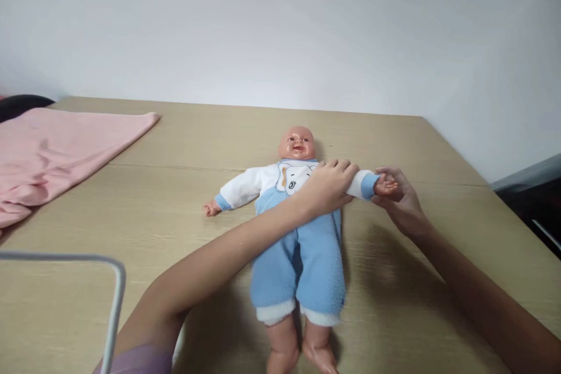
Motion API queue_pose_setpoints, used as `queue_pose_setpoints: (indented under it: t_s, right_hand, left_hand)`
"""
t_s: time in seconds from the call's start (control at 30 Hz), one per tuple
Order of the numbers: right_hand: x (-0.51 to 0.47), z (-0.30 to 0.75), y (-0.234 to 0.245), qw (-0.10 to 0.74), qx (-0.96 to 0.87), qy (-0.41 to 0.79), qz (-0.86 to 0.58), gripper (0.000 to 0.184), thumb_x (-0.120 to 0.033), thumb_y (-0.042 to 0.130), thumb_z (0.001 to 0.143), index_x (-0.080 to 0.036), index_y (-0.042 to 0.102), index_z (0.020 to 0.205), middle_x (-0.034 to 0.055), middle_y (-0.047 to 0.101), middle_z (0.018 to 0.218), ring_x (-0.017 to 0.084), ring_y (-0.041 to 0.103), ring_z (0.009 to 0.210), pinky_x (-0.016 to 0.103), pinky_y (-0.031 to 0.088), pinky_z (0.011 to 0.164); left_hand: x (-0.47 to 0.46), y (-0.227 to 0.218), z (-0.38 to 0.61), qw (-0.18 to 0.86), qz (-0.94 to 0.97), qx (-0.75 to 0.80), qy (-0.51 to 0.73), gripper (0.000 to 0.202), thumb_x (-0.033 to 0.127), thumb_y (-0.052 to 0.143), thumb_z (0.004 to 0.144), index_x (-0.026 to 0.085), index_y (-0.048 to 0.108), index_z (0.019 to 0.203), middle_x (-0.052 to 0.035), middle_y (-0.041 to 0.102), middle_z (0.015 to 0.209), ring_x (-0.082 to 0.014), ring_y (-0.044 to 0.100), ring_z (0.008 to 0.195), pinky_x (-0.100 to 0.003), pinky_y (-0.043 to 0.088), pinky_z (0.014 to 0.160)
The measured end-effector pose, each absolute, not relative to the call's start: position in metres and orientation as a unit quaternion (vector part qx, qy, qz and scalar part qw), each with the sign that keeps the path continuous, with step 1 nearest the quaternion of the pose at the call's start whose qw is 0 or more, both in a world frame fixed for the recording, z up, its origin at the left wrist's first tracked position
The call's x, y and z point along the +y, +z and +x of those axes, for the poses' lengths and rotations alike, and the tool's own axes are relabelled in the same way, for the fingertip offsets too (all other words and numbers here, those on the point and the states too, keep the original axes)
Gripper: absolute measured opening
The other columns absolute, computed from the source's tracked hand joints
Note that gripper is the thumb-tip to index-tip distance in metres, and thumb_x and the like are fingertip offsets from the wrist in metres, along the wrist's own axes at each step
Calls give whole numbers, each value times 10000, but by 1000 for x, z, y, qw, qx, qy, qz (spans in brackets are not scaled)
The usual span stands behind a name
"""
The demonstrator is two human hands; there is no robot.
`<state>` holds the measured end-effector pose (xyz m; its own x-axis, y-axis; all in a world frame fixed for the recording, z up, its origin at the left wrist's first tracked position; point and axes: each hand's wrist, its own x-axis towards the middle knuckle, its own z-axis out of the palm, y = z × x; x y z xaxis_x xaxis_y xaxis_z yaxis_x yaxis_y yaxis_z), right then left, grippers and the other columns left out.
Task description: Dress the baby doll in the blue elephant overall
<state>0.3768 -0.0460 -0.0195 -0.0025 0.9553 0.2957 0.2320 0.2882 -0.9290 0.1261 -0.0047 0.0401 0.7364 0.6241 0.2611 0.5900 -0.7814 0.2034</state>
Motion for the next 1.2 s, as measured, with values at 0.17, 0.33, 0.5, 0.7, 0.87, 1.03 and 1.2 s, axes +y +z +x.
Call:
queue_pose_setpoints:
  t_s: [0.17, 0.33, 0.5, 0.7, 0.87, 1.03, 1.2]
  right_hand:
    - [-47, 367, -38, 525, -610, 398, -440, 813, -645, 996, 792, -369, 552, 1415, 97, 718, 1388, 322, 736, 1306, 460, 671, 1047]
    - [-44, 365, -58, 471, -621, 426, -459, 810, -615, 945, 868, -352, 504, 1495, 159, 637, 1617, 352, 705, 1426, 516, 651, 1138]
    - [-54, 358, -56, 374, -732, 307, -481, 494, -484, 868, 983, -309, 631, 1379, 134, 784, 1341, 406, 778, 1244, 625, 633, 1145]
    - [-58, 349, -53, 313, -837, 169, -415, 335, -363, 745, 1064, -339, 670, 1390, 129, 800, 1347, 455, 746, 1288, 703, 622, 1106]
    - [-56, 349, -57, 304, -857, 123, -398, 307, -336, 721, 1093, -274, 653, 1386, 152, 782, 1346, 397, 735, 1263, 620, 614, 1094]
    - [-56, 347, -54, 293, -860, 131, -395, 210, -306, 719, 1107, -284, 695, 1314, 123, 780, 1315, 350, 735, 1244, 566, 571, 1109]
    - [-56, 347, -51, 286, -864, 143, -389, 191, -287, 682, 1127, -283, 725, 1313, 118, 769, 1320, 330, 728, 1258, 548, 548, 1125]
  left_hand:
    - [-3, 29, 112, 97, 909, 316, 254, 310, 354, 646, 1089, 178, 626, 1343, -159, 745, 1338, -352, 659, 1185, -506, 541, 1032]
    - [-3, 24, 104, 135, 880, 320, 325, 327, 341, 692, 1034, 179, 631, 1311, -153, 739, 1276, -347, 657, 1135, -507, 541, 1025]
    - [-3, 21, 102, 149, 863, 328, 354, 306, 350, 714, 1011, 203, 624, 1264, -141, 736, 1231, -342, 656, 1107, -498, 539, 1008]
    - [2, 11, 95, 188, 820, 309, 442, 287, 378, 655, 1050, 196, 615, 1269, -146, 738, 1217, -320, 688, 1102, -471, 551, 978]
    - [12, 10, 86, 251, 751, 292, 537, 340, 400, 734, 1032, 197, 655, 1294, -141, 777, 1276, -320, 733, 1181, -482, 568, 1062]
    - [16, 21, 72, 370, 658, 316, 574, 380, 540, 797, 999, 218, 733, 1189, -127, 814, 1316, -342, 740, 1276, -512, 537, 1204]
    - [11, 27, 58, 448, 557, 341, 610, 564, 655, 903, 901, 192, 766, 1193, -140, 823, 1309, -344, 745, 1288, -500, 523, 1227]
